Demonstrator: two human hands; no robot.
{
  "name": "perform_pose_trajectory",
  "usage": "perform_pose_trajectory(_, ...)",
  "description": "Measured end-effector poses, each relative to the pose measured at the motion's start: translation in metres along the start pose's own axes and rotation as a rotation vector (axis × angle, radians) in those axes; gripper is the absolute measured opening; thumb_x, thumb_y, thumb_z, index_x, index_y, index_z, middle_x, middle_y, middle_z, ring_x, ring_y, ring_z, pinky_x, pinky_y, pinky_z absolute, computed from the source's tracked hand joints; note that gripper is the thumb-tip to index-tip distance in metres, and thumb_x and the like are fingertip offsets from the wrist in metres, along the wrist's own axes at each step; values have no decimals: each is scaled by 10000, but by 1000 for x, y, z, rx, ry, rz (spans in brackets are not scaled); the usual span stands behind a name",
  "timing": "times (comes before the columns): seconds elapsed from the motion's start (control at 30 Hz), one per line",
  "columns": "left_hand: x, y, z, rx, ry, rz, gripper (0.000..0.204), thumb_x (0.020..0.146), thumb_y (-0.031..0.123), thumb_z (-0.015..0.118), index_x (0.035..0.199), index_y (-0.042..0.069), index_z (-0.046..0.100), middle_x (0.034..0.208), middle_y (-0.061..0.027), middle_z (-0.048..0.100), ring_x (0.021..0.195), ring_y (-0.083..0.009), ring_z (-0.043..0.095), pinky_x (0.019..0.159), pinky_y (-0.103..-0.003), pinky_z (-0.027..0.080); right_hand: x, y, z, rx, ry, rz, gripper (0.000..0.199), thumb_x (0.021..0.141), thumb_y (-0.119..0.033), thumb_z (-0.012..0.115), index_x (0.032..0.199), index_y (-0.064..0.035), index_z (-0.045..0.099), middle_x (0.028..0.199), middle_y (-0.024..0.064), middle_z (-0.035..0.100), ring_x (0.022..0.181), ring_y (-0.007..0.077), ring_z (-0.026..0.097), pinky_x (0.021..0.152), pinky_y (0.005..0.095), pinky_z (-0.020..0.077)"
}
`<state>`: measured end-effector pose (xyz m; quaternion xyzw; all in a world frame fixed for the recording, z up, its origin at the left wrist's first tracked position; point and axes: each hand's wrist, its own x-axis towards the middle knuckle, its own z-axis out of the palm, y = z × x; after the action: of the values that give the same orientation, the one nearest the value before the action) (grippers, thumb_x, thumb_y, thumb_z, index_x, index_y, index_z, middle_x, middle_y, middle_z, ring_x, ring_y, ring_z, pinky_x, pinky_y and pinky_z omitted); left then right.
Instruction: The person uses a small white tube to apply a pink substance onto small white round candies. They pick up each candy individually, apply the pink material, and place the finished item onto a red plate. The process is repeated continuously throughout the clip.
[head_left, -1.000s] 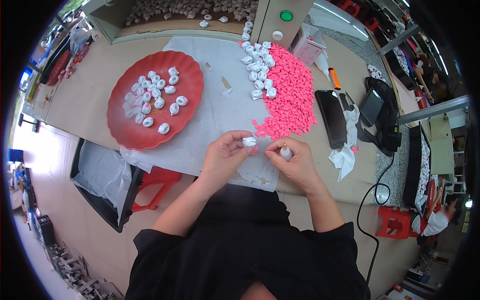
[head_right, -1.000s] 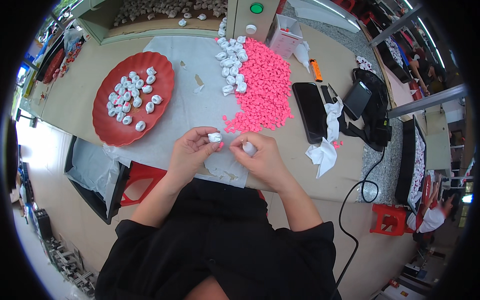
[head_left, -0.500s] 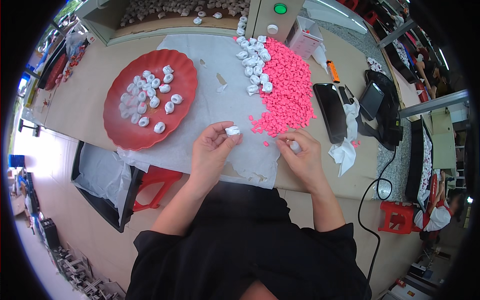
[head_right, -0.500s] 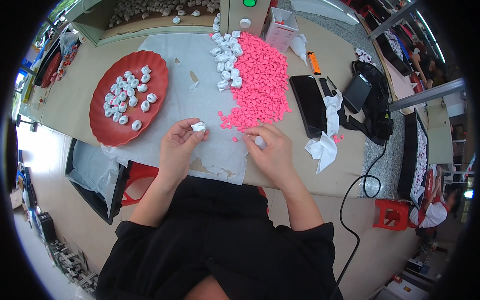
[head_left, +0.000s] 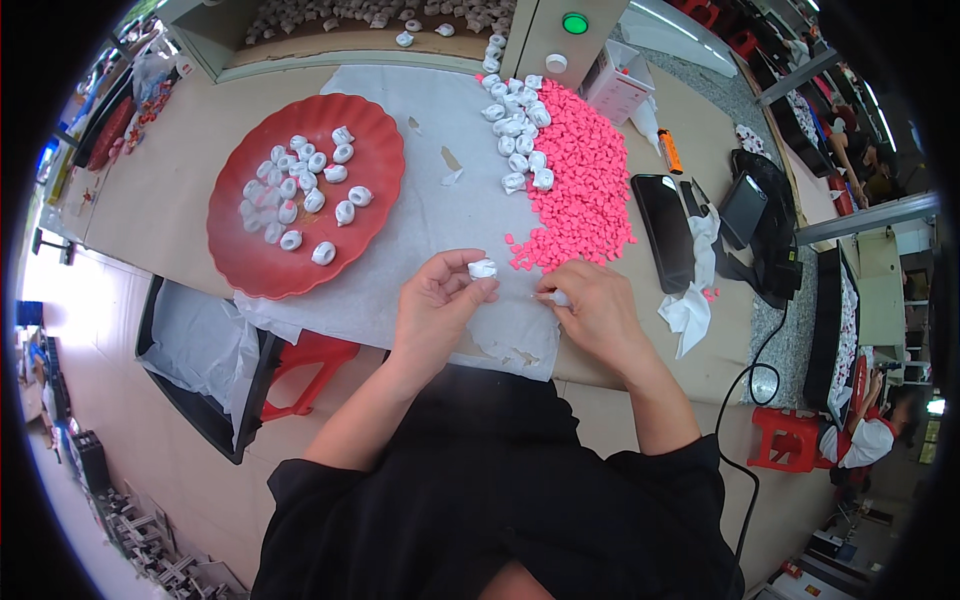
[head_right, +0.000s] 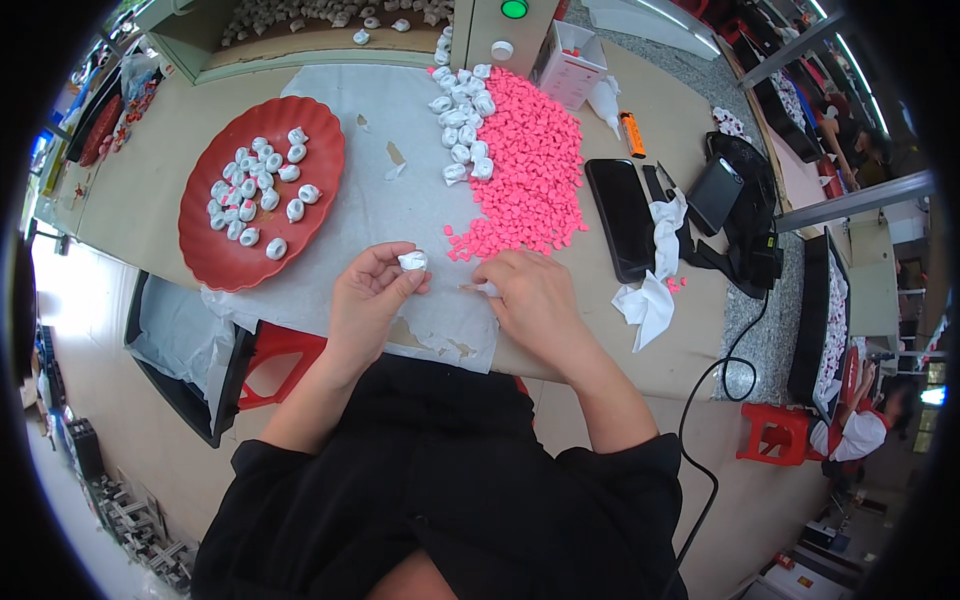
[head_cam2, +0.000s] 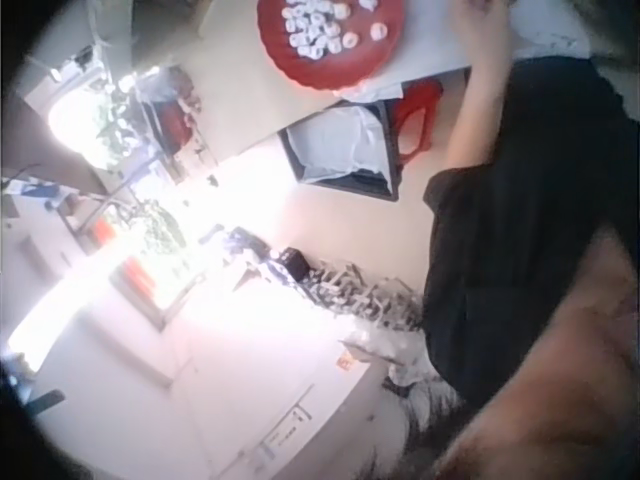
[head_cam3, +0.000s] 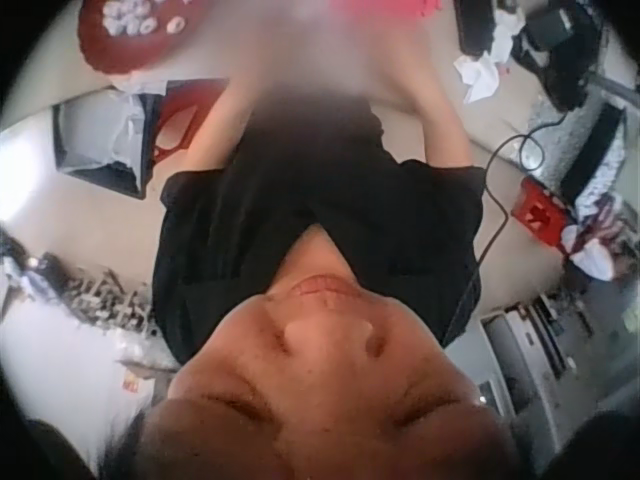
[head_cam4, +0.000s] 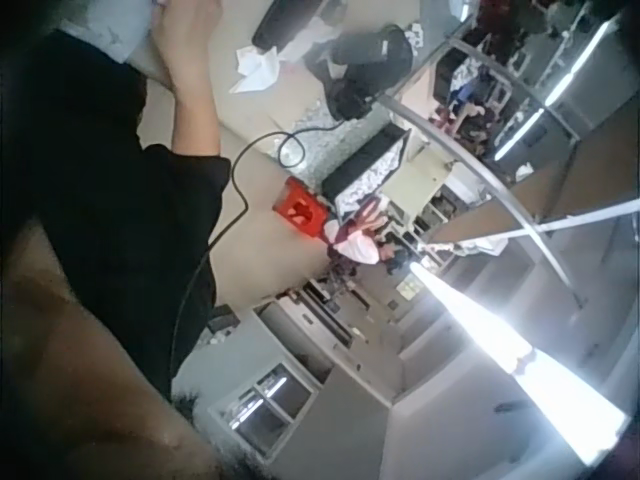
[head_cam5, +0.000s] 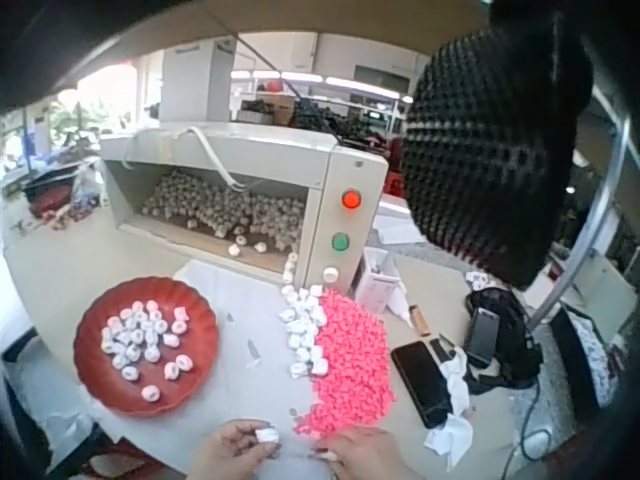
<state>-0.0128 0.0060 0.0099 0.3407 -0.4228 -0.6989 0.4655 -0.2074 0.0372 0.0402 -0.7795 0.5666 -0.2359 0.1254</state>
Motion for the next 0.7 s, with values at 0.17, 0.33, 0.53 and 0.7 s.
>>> perform_pose_trajectory(0.17,-2,-2,2,10,-25,-23,264,821,-13,572,1073,-45,499,966,-98,587,860,-151,589,760,-260,487,-8,-17,9,797,244,370,77,746,-19,649,817,-14,621,742,66,619,656,151,583,580,266,454)
perform_pose_trajectory(0.33,-2,-3,15,6,-102,-28,271,845,0,543,1109,-46,496,967,-97,595,858,-141,588,785,-257,480,-17,-23,22,1355,311,578,96,755,7,648,844,11,612,741,75,612,603,113,553,566,239,451)
perform_pose_trajectory(0.53,-5,-9,16,47,-170,-3,260,855,-18,510,1115,-27,503,939,-81,595,865,-122,582,793,-241,461,-19,-28,32,1427,380,550,115,769,-11,649,870,14,601,765,67,620,609,76,540,541,189,423)
perform_pose_trajectory(0.7,-6,-14,14,84,-187,44,248,842,-25,524,1090,-12,526,892,-59,585,856,-114,580,775,-244,472,-20,-35,36,1377,417,559,98,778,-20,645,857,12,598,772,70,619,607,70,540,539,178,431)
